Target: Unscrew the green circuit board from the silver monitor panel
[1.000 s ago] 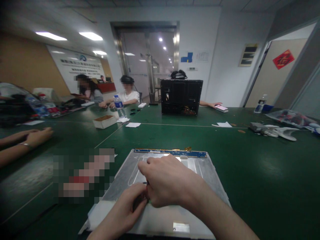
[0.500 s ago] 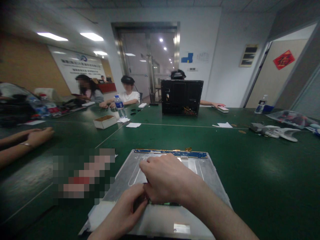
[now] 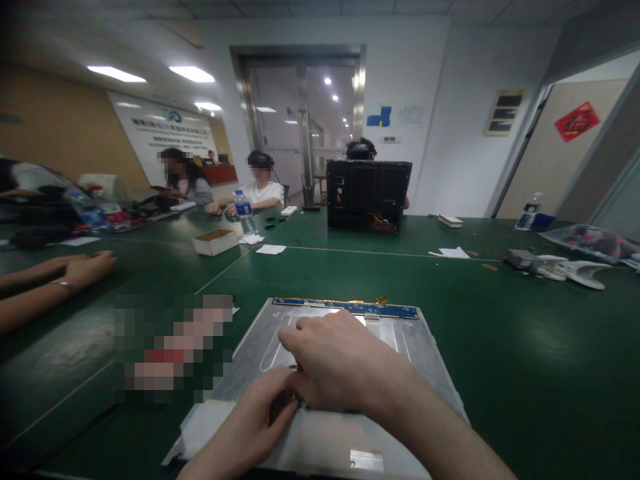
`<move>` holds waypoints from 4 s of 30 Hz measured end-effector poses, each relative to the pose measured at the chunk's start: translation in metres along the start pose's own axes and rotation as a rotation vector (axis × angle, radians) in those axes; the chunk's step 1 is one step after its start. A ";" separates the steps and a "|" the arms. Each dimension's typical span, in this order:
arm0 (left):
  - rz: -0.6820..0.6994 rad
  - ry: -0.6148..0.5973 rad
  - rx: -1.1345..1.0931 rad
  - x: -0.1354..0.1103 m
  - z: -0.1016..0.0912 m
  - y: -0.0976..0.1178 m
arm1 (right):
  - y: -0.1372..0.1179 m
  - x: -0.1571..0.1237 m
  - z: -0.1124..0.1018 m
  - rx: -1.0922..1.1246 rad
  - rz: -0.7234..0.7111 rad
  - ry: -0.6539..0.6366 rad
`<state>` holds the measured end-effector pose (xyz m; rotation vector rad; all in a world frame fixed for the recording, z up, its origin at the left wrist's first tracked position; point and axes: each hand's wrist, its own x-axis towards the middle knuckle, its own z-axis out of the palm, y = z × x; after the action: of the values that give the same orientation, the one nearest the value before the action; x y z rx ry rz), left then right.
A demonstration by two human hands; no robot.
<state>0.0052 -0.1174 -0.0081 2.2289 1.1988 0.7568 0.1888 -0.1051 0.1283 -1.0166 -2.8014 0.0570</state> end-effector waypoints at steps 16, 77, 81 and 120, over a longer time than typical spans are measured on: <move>0.008 -0.007 -0.023 0.001 0.000 0.001 | 0.000 0.000 0.000 -0.007 0.044 -0.015; 0.027 -0.002 -0.002 0.001 0.001 -0.002 | -0.001 0.001 0.002 -0.048 0.062 -0.007; 0.022 0.007 -0.015 0.001 0.001 -0.002 | 0.000 -0.001 0.002 -0.015 -0.015 0.005; -0.004 -0.012 0.003 0.002 -0.001 0.001 | -0.004 0.001 -0.001 -0.016 -0.047 -0.010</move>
<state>0.0057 -0.1163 -0.0063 2.2291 1.1994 0.7400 0.1856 -0.1074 0.1294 -0.9553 -2.8377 0.0342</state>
